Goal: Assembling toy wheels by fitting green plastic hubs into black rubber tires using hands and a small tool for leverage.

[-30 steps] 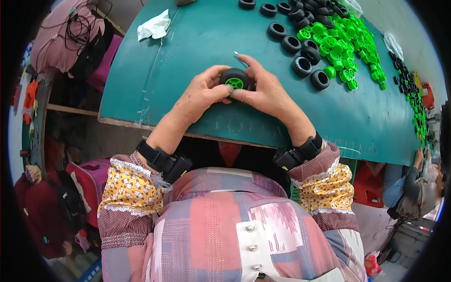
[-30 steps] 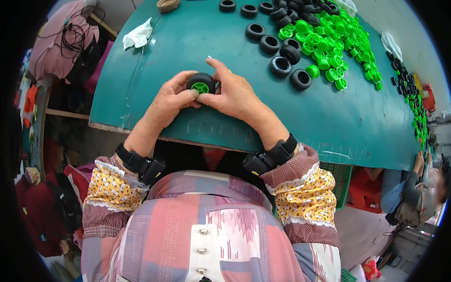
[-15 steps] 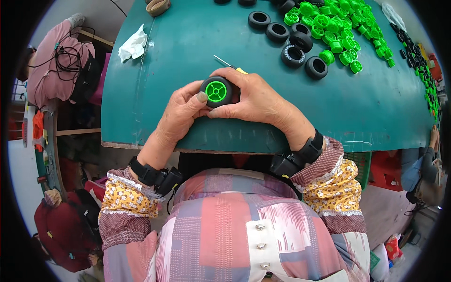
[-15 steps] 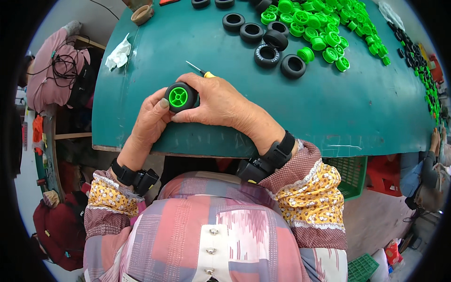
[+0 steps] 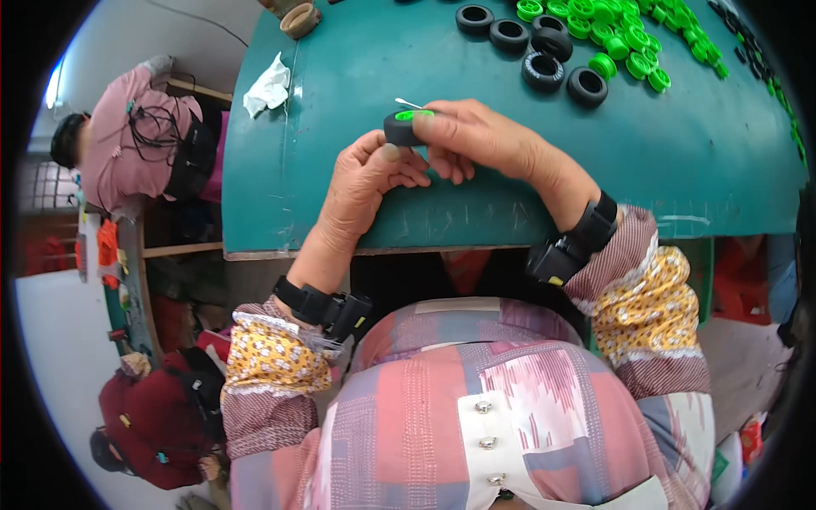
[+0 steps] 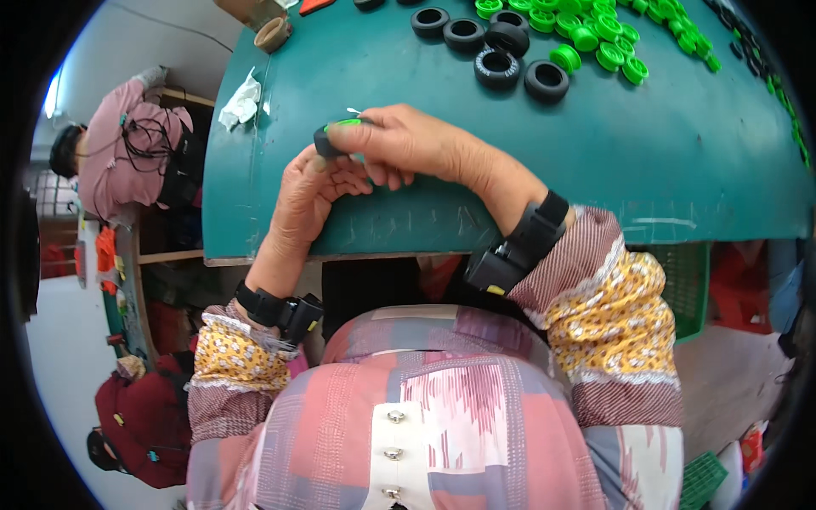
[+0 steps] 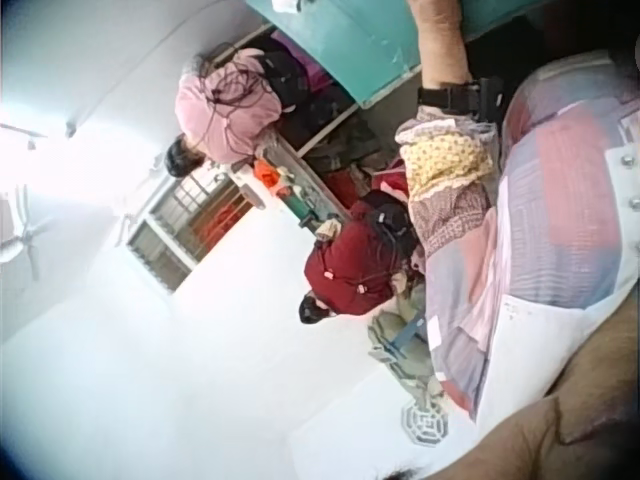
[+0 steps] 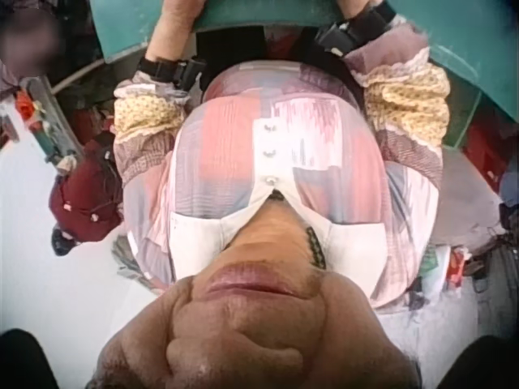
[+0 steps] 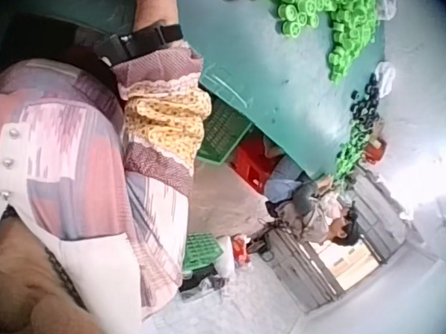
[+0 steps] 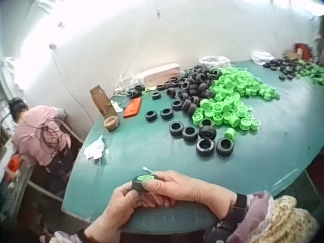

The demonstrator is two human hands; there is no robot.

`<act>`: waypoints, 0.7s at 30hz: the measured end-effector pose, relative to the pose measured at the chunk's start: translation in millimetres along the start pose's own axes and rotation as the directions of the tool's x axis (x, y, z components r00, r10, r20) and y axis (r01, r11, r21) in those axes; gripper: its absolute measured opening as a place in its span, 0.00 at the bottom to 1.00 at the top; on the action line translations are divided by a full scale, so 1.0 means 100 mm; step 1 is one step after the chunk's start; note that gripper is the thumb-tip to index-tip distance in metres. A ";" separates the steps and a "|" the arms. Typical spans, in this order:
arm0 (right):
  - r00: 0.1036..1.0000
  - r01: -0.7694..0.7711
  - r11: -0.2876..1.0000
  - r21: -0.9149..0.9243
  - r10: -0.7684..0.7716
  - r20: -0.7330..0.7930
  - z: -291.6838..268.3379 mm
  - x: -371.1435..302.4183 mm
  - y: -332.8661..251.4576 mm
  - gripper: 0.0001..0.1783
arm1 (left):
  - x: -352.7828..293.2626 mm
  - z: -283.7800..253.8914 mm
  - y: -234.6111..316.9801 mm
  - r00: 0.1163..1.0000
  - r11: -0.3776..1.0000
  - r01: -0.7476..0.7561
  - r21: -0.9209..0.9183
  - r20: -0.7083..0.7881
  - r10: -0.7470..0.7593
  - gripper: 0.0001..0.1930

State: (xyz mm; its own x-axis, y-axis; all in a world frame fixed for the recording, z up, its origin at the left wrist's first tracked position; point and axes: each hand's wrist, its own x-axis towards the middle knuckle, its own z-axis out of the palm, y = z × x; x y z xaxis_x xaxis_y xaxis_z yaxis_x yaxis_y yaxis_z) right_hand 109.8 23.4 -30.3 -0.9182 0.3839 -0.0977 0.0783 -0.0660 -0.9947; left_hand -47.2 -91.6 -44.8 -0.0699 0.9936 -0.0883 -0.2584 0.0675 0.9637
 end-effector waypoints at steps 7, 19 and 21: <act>0.978 -0.029 0.984 0.176 -0.009 0.210 -0.04 0.03 0.13 0.44 | -0.10 0.30 0.31 0.977 0.885 -0.090 0.456 -0.131 0.167 0.17; 0.981 0.016 0.961 0.277 -0.069 0.182 -0.14 -0.07 0.16 0.44 | 0.11 0.32 0.29 0.996 0.876 -0.087 0.474 0.023 0.087 0.17; 0.986 0.000 0.969 0.246 -0.040 0.161 -0.17 -0.06 0.16 0.44 | 0.12 0.31 0.28 0.994 0.870 -0.112 0.480 0.053 0.098 0.18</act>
State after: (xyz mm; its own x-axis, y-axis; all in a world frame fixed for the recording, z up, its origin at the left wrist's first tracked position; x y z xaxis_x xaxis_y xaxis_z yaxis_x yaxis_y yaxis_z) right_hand 123.4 35.3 -46.4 -0.9711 0.2332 -0.0512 -0.0194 -0.2907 -0.9566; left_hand -25.2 -75.2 -11.2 -0.0434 0.9988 0.0205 0.2460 -0.0092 0.9692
